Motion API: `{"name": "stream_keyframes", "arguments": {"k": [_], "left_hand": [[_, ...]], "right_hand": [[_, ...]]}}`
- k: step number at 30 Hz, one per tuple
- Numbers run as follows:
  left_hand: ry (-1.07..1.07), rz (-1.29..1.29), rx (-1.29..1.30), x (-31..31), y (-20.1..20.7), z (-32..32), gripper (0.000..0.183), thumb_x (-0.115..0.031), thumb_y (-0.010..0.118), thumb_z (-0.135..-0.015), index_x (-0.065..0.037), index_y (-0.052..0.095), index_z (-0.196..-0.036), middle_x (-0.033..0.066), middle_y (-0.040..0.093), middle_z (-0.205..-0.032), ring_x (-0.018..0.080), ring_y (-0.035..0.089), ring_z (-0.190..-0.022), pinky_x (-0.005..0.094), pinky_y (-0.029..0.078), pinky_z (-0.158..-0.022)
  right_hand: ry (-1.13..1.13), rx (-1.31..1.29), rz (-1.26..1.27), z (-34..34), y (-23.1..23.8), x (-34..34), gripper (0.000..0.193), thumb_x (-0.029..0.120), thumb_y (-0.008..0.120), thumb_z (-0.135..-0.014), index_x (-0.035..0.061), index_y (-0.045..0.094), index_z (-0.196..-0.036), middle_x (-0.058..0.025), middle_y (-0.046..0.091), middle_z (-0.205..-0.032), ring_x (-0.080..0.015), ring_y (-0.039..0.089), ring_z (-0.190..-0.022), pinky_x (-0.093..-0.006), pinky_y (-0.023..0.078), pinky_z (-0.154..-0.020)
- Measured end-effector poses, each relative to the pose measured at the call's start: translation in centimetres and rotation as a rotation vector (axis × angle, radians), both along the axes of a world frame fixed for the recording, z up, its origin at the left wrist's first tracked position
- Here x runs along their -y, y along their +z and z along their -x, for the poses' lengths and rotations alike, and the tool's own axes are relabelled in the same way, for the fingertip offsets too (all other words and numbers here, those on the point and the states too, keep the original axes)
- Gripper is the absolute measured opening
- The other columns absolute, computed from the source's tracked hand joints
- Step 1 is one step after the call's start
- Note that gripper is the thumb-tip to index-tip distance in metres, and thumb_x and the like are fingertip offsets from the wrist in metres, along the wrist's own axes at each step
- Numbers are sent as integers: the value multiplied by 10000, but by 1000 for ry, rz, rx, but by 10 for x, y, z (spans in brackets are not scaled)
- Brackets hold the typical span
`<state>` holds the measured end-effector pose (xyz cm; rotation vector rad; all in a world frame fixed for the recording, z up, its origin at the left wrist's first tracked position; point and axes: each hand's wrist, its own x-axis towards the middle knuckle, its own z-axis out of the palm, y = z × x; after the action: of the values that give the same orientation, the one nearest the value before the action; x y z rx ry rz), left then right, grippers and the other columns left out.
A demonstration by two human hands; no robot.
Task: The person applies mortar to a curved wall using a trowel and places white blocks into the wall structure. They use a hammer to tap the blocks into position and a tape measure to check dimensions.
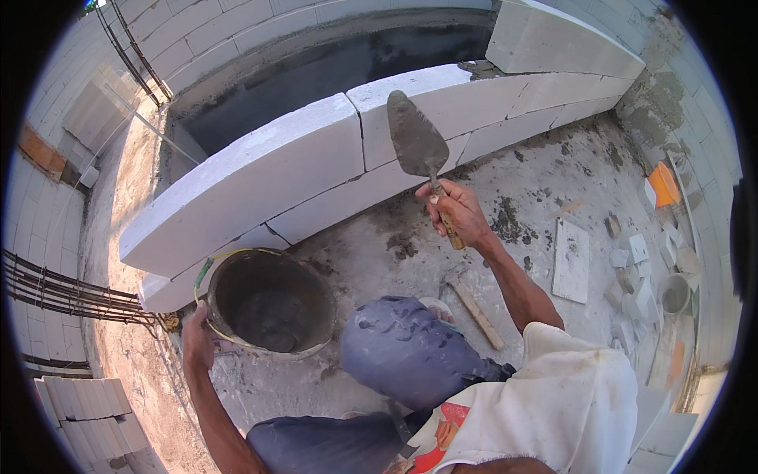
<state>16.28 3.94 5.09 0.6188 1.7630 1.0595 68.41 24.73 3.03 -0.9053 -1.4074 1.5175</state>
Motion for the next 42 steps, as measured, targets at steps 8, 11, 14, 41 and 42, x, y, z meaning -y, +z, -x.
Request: {"name": "stream_keyframes", "arguments": {"k": [8, 11, 14, 41, 42], "left_hand": [[-36, 10, -45, -8, -5, 1, 499, -416, 439, -1082, 13, 646, -1234, 131, 743, -920, 226, 717, -640, 327, 570, -485], [-74, -21, -29, -7, -11, 7, 494, -408, 435, -1082, 11, 650, -1230, 126, 743, -926, 220, 718, -649, 326, 569, -495], [-54, 12, -38, -6, -2, 1, 490, -403, 433, -1081, 10, 653, -1226, 116, 743, -931, 213, 715, -649, 320, 562, -491], [-238, -35, -176, -16, -6, -37, 599, -539, 521, -1047, 36, 645, -1162, 142, 690, -987, 220, 719, -734, 361, 640, -717], [-256, -30, -165, -17, -6, -41, 597, -535, 519, -1052, 40, 632, -1167, 142, 678, -977, 240, 735, -751, 373, 644, -719]], "right_hand": [[-906, 937, -819, -81, 3, -117, 198, 184, 656, -952, 16, 627, -1052, -129, 679, -849, -351, 678, -715, -441, 547, -625], [-860, 1007, -919, -74, -11, -106, 227, 180, 673, -928, 15, 627, -1077, -169, 688, -963, -429, 687, -828, -501, 560, -695], [-693, 1037, -826, -45, -10, -50, 244, 162, 670, -930, 24, 621, -1126, -173, 682, -1026, -435, 695, -853, -515, 567, -729], [635, 1183, -985, 174, -83, 61, 305, 154, 624, -961, -7, 667, -1216, -220, 714, -1080, -394, 734, -970, -477, 600, -790], [641, 1205, -1086, 181, -91, 58, 300, 132, 612, -962, -11, 664, -1220, -217, 713, -1100, -397, 736, -965, -473, 608, -793]]}}
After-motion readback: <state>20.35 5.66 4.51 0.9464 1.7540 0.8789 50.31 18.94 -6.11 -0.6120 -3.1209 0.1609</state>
